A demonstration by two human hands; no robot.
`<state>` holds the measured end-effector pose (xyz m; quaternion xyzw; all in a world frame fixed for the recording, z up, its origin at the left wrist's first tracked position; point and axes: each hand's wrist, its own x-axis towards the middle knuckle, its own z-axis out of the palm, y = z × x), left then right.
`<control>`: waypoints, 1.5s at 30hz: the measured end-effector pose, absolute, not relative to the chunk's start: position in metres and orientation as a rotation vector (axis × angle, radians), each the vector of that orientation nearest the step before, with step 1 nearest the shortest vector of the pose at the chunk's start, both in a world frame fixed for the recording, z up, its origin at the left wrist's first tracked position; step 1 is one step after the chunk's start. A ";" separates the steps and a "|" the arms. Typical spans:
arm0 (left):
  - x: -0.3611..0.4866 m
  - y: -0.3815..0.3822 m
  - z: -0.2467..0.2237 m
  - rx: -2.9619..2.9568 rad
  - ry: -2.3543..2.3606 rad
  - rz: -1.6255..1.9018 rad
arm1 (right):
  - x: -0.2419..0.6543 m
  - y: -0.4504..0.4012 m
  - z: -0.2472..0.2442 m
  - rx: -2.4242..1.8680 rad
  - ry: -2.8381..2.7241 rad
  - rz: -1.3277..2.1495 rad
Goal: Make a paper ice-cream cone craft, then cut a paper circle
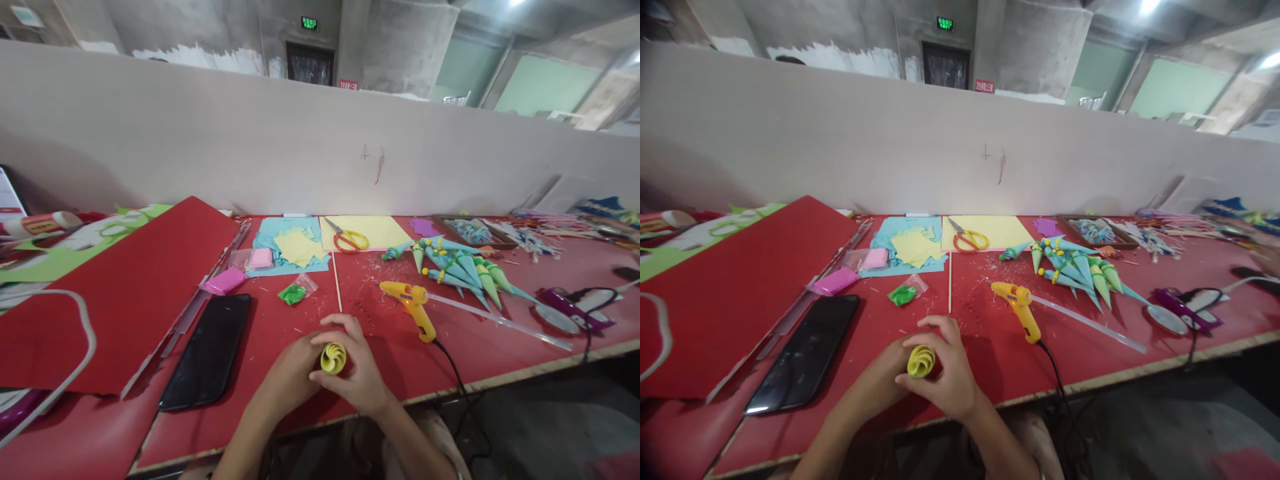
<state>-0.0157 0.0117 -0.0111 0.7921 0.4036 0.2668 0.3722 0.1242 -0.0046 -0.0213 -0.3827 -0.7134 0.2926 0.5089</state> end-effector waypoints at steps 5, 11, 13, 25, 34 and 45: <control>-0.011 0.010 -0.006 1.964 0.951 0.636 | 0.121 -0.003 -0.020 -0.867 -1.510 0.890; -0.007 0.009 -0.006 1.859 0.899 0.658 | 0.118 -0.001 -0.021 -0.848 -1.343 1.193; -0.008 0.010 -0.005 1.823 0.926 0.684 | 0.118 0.000 -0.023 -0.877 -1.320 1.190; -0.024 0.016 -0.004 1.735 1.163 0.942 | 0.122 0.002 -0.030 -1.220 -1.541 0.961; -0.025 0.020 -0.005 1.495 1.105 1.137 | 0.121 0.000 -0.028 -1.164 -1.739 0.904; -0.029 0.027 0.004 1.131 1.107 1.426 | 0.205 -0.024 -0.026 -1.574 -1.562 0.564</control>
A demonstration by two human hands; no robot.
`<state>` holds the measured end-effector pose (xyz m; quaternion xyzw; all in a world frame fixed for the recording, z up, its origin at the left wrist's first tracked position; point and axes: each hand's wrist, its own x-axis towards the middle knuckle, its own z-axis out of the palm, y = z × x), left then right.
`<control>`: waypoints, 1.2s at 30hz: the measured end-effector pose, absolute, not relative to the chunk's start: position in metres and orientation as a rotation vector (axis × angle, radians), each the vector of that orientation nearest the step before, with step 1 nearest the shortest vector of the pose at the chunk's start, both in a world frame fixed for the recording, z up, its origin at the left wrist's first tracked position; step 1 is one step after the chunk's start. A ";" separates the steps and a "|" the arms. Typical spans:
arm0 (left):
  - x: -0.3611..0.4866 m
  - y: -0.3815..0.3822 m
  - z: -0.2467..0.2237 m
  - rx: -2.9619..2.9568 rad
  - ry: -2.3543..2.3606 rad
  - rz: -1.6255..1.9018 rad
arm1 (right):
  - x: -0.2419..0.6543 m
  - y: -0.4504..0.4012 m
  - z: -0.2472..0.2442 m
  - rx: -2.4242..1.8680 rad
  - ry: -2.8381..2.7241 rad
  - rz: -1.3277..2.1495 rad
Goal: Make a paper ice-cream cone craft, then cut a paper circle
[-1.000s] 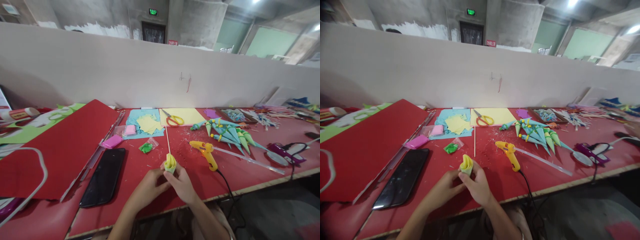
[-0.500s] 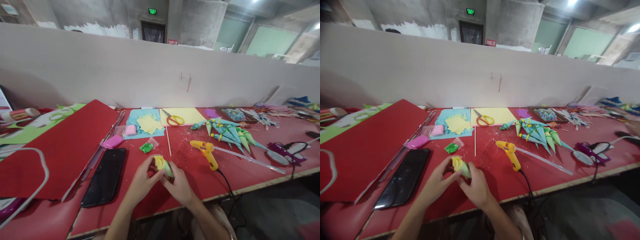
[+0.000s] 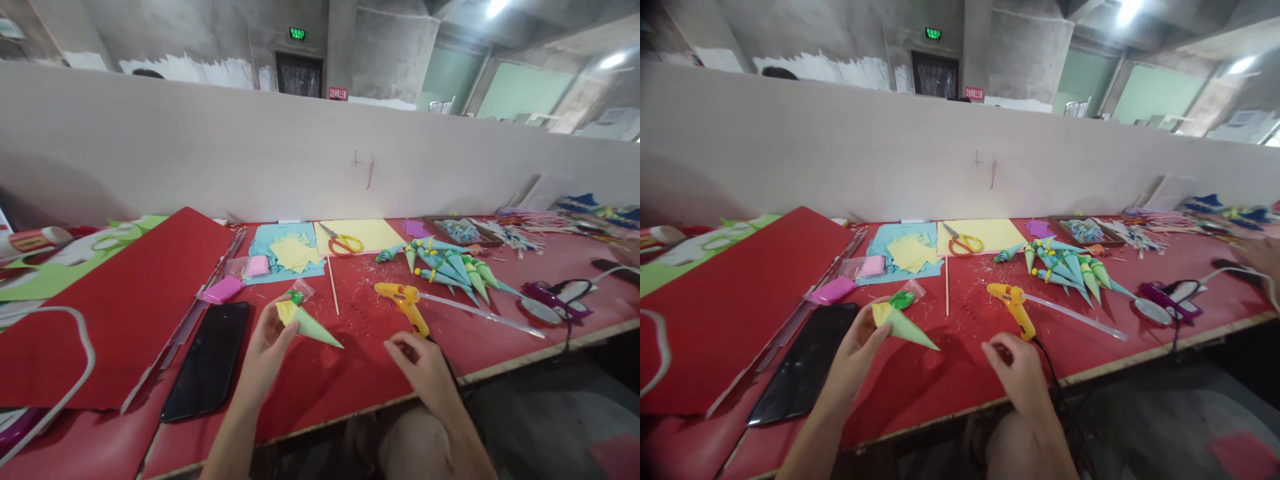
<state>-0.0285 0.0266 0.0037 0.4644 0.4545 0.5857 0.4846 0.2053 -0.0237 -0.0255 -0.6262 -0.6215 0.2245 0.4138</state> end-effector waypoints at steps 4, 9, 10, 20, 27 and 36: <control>-0.025 0.027 -0.002 1.184 1.089 1.326 | 0.240 -0.016 -0.039 -1.788 -1.435 0.038; -0.022 0.026 -0.005 1.243 1.045 1.209 | 0.256 0.015 -0.056 -1.900 -1.683 -0.123; -0.022 0.026 -0.005 1.251 1.054 1.184 | 0.257 0.018 -0.058 -1.903 -1.700 -0.123; -0.028 0.036 -0.028 1.547 1.201 0.986 | 0.285 0.030 -0.070 -1.970 -1.639 -0.232; -0.028 0.032 -0.035 1.988 1.529 0.868 | 0.288 0.029 -0.070 -1.999 -1.679 -0.250; -0.027 0.030 -0.037 2.158 1.605 0.967 | 0.293 0.033 -0.061 -1.992 -1.691 -0.190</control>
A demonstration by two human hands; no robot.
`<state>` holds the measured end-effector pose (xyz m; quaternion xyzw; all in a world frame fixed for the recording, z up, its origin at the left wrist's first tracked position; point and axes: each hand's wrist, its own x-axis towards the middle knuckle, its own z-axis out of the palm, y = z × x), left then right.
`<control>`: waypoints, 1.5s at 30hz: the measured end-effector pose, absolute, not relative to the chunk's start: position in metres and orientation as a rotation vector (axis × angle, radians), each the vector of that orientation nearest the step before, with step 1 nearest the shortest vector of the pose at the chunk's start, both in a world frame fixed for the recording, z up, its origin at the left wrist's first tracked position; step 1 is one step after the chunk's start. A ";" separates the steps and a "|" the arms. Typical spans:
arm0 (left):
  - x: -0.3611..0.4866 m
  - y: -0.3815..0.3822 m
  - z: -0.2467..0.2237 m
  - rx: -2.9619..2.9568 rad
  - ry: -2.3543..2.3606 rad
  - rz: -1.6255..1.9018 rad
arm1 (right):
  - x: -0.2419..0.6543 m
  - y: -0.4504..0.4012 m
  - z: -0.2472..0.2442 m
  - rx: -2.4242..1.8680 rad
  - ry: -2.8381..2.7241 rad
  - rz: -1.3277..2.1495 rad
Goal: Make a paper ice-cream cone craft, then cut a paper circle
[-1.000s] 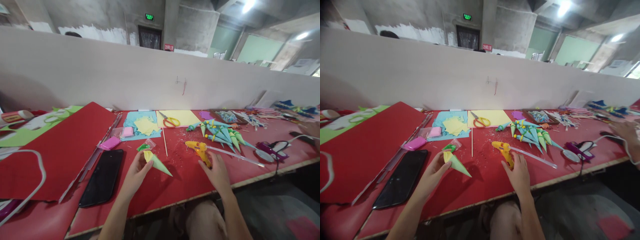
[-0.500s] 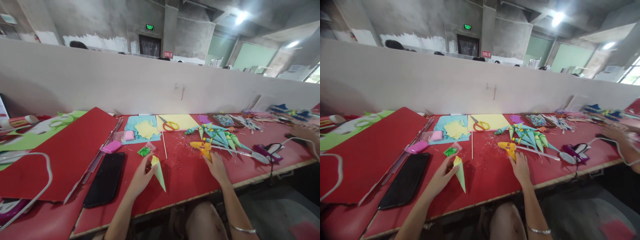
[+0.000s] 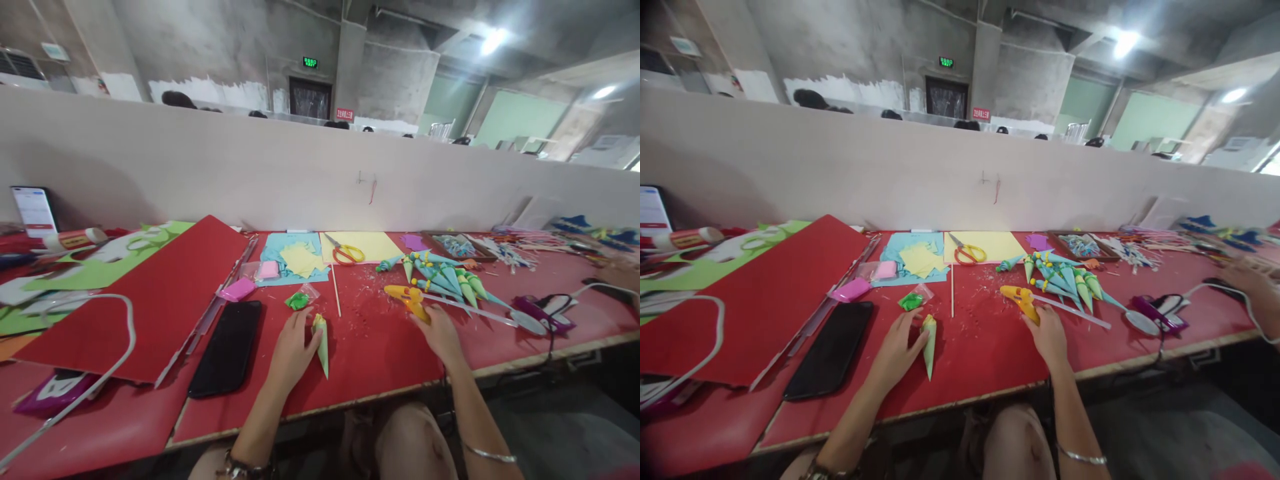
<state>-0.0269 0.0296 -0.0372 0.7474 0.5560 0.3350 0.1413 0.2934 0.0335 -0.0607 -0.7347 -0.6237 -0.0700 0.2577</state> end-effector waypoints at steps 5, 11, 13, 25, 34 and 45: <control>-0.025 0.042 -0.029 2.172 1.709 0.913 | 0.291 0.038 -0.060 -2.026 -1.665 -0.171; -0.021 0.078 -0.005 2.215 1.948 0.719 | 0.286 0.030 -0.064 -2.090 -1.600 -0.234; -0.021 0.085 -0.003 2.176 2.052 0.643 | 0.284 0.023 -0.064 -2.110 -1.553 -0.267; -0.024 0.072 0.010 2.043 1.928 0.593 | 0.204 -0.024 -0.043 -1.452 -1.455 0.063; 0.003 0.037 0.030 1.922 1.560 0.971 | 0.119 0.011 0.001 -0.973 -1.479 0.986; -0.026 0.021 0.049 1.725 1.099 0.825 | 0.121 0.005 0.000 -0.788 -1.553 1.337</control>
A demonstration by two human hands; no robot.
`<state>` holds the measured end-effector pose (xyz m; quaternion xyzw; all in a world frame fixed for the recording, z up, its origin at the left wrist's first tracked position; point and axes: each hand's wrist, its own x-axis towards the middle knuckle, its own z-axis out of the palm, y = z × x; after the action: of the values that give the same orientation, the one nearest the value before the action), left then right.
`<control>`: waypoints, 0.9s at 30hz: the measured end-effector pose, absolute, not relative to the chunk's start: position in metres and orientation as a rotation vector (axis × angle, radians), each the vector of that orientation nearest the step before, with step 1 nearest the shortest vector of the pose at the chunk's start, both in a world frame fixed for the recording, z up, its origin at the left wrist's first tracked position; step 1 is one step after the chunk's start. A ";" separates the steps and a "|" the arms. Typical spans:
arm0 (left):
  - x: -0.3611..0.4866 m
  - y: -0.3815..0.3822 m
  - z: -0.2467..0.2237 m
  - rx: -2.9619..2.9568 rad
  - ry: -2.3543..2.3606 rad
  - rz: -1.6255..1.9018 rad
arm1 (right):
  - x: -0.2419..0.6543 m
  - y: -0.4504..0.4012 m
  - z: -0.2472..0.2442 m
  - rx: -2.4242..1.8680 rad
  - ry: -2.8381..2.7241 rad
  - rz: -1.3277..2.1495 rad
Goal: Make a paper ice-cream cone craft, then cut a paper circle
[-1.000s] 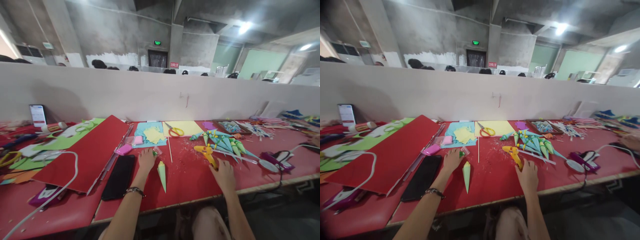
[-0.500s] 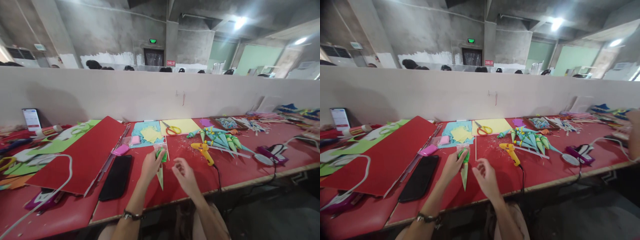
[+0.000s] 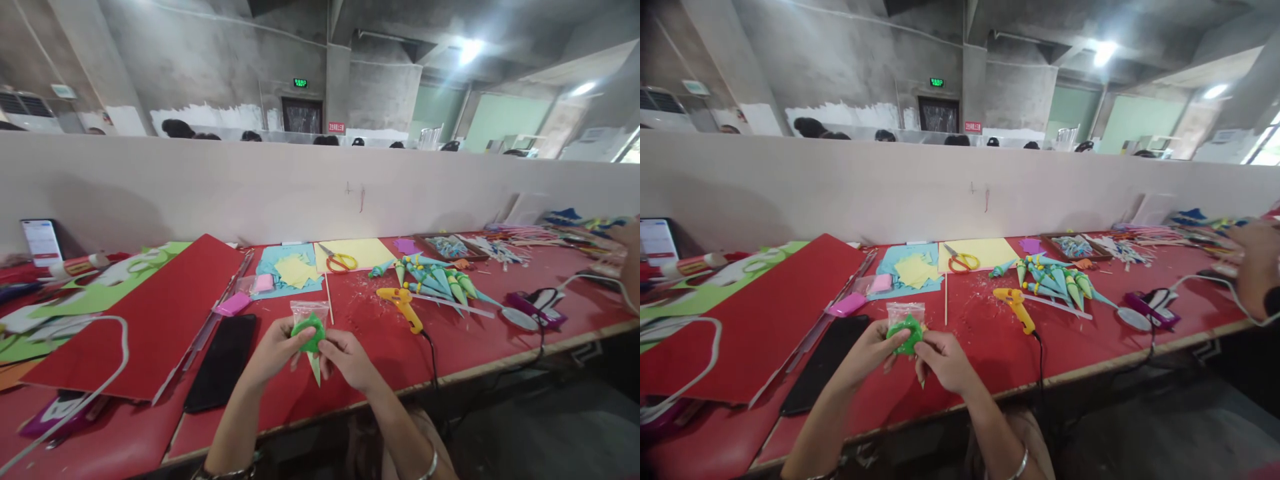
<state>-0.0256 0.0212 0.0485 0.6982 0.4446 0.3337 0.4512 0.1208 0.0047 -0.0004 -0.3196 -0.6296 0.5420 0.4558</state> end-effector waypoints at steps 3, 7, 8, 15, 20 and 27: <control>-0.035 0.021 0.055 1.735 1.106 0.764 | 0.126 0.005 0.003 -0.794 -1.591 1.248; -0.042 0.023 0.060 1.817 1.228 0.673 | 0.134 0.005 0.011 -0.837 -1.502 0.781; -0.043 0.023 0.062 1.832 1.226 0.650 | 0.135 0.006 0.013 -0.831 -1.517 0.700; -0.048 0.026 0.063 1.908 1.189 0.586 | 0.131 0.013 0.020 -0.771 -1.657 0.713; -0.054 0.035 0.055 1.880 1.200 0.573 | 0.131 0.020 0.016 -0.735 -1.743 0.802; -0.044 0.045 0.043 1.961 1.125 0.596 | 0.133 0.028 0.004 -0.744 -1.680 1.103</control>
<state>-0.0436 0.0448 0.0425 0.7719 0.4429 0.2346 0.3912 0.1325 0.0282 0.0039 -0.3047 -0.6881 0.4518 0.4790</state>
